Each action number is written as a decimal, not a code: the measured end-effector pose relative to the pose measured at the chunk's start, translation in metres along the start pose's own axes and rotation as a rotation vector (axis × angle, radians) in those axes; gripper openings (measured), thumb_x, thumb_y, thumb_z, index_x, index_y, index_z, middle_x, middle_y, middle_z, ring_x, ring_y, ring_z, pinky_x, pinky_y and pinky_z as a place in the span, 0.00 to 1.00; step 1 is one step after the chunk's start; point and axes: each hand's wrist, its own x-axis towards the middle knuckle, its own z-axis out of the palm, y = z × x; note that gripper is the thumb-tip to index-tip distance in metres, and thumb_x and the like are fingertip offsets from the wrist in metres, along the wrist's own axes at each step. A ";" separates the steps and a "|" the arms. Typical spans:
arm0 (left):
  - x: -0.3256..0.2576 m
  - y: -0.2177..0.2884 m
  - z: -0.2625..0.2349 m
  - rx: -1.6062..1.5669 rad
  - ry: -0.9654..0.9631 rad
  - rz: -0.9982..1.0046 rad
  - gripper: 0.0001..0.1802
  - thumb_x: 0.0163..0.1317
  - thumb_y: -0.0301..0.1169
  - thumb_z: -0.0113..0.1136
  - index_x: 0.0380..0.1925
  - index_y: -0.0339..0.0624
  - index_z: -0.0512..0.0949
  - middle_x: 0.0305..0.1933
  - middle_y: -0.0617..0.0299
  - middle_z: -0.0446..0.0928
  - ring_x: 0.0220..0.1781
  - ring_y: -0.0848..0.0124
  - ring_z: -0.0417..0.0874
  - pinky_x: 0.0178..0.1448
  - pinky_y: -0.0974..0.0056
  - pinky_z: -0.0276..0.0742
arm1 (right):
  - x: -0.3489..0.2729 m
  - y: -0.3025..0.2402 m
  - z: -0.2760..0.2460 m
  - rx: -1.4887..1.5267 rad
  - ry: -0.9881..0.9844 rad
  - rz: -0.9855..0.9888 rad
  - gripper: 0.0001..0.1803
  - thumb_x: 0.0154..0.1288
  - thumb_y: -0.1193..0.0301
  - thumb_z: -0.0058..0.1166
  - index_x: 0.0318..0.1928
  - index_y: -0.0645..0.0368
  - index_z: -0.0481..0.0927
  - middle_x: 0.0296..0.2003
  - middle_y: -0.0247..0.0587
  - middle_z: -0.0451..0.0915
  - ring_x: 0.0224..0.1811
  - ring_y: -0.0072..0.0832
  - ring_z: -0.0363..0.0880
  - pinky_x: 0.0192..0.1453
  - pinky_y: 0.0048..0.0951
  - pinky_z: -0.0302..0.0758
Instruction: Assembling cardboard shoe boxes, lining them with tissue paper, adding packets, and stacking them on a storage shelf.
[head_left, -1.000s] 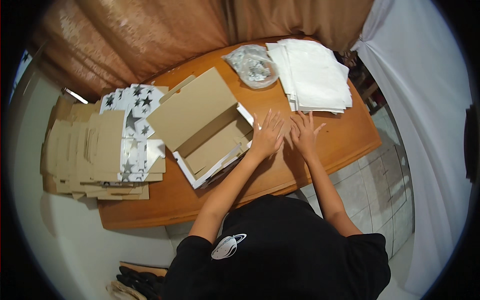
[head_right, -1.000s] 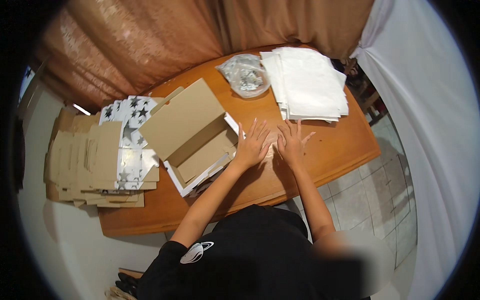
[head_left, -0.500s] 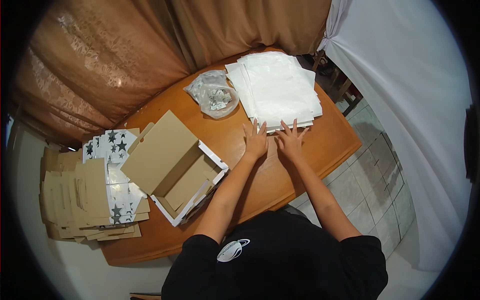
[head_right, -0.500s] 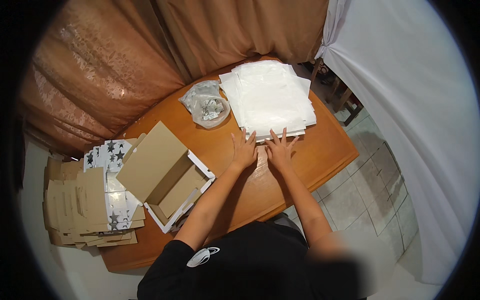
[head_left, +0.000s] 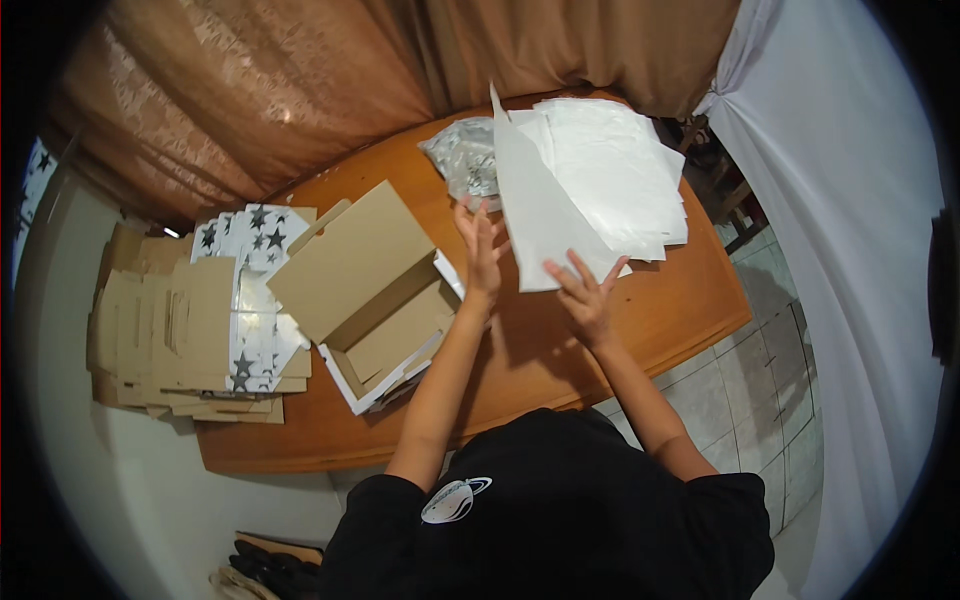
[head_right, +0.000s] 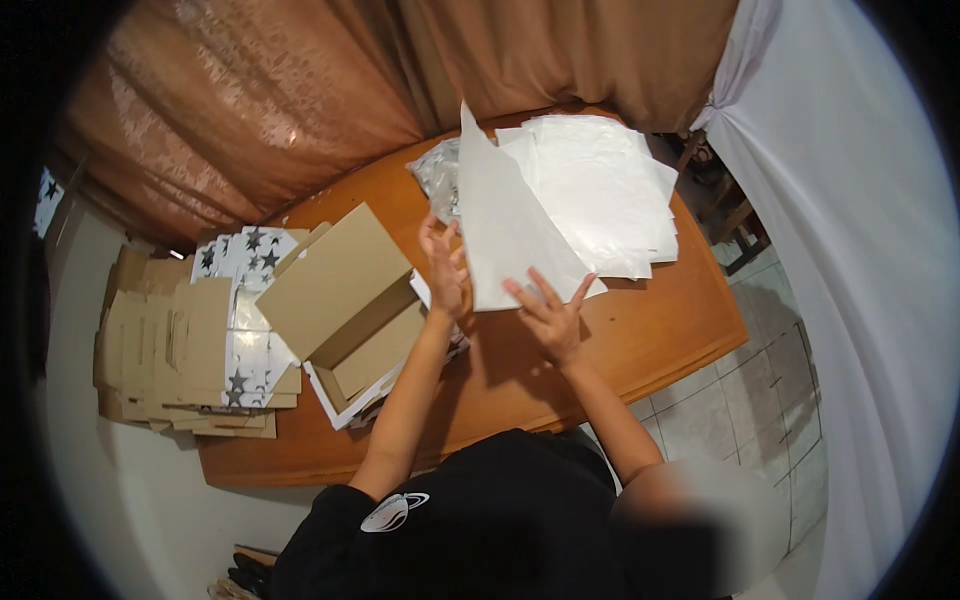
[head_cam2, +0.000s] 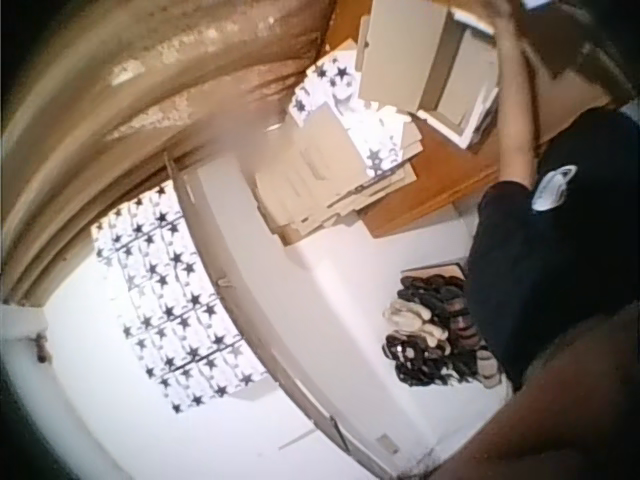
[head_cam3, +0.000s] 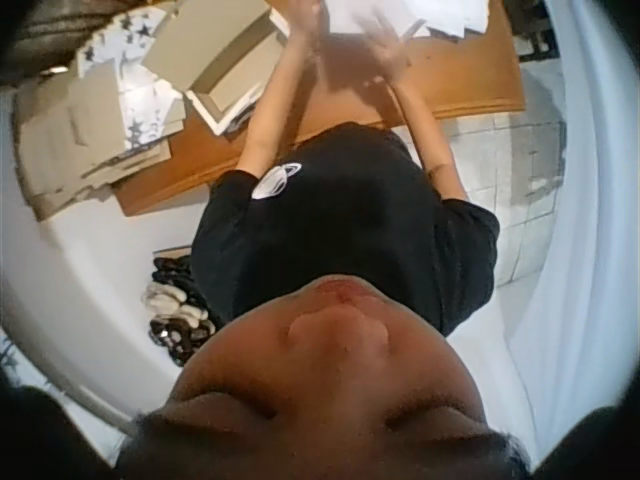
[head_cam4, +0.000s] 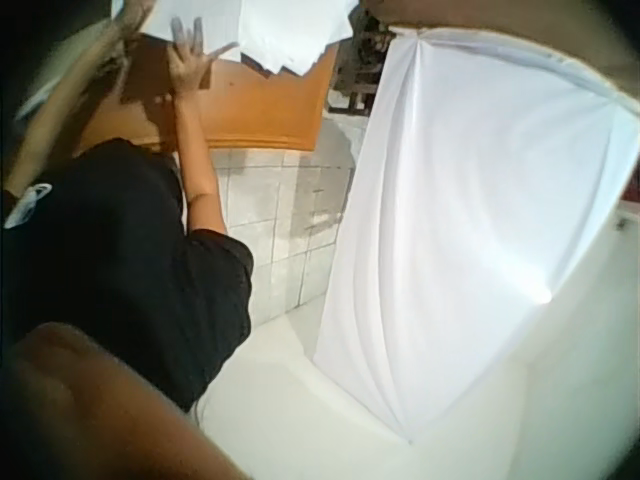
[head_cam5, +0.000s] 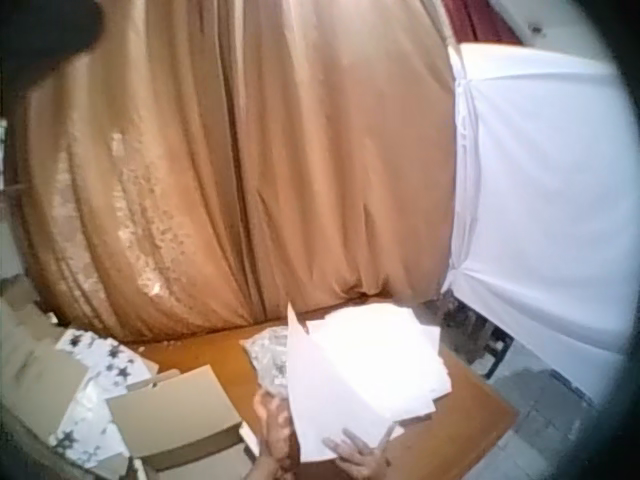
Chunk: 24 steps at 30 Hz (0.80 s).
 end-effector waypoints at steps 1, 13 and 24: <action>-0.005 0.016 -0.007 -0.095 -0.049 0.041 0.43 0.60 0.56 0.46 0.65 0.55 0.35 0.66 0.41 0.49 0.62 0.58 0.63 0.60 0.59 0.62 | -0.002 -0.013 0.004 0.064 0.000 -0.095 0.05 0.55 0.73 0.52 0.24 0.49 0.75 0.55 0.17 0.71 0.62 0.26 0.64 0.63 0.72 0.22; -0.084 0.093 -0.154 0.389 0.247 0.200 0.43 0.52 0.15 0.55 0.64 0.48 0.46 0.59 0.43 0.62 0.43 0.72 0.76 0.40 0.75 0.74 | -0.001 -0.123 0.073 0.325 -0.072 -0.440 0.06 0.53 0.68 0.56 0.34 0.41 0.79 0.53 0.09 0.72 0.58 0.18 0.67 0.65 0.68 0.23; -0.136 0.073 -0.235 1.380 0.643 0.325 0.25 0.51 0.23 0.54 0.53 0.44 0.70 0.58 0.46 0.64 0.58 0.50 0.64 0.60 0.54 0.61 | 0.014 -0.147 0.107 0.694 -0.465 -0.520 0.19 0.49 0.78 0.53 0.43 0.44 0.78 0.52 0.29 0.72 0.61 0.29 0.66 0.65 0.66 0.39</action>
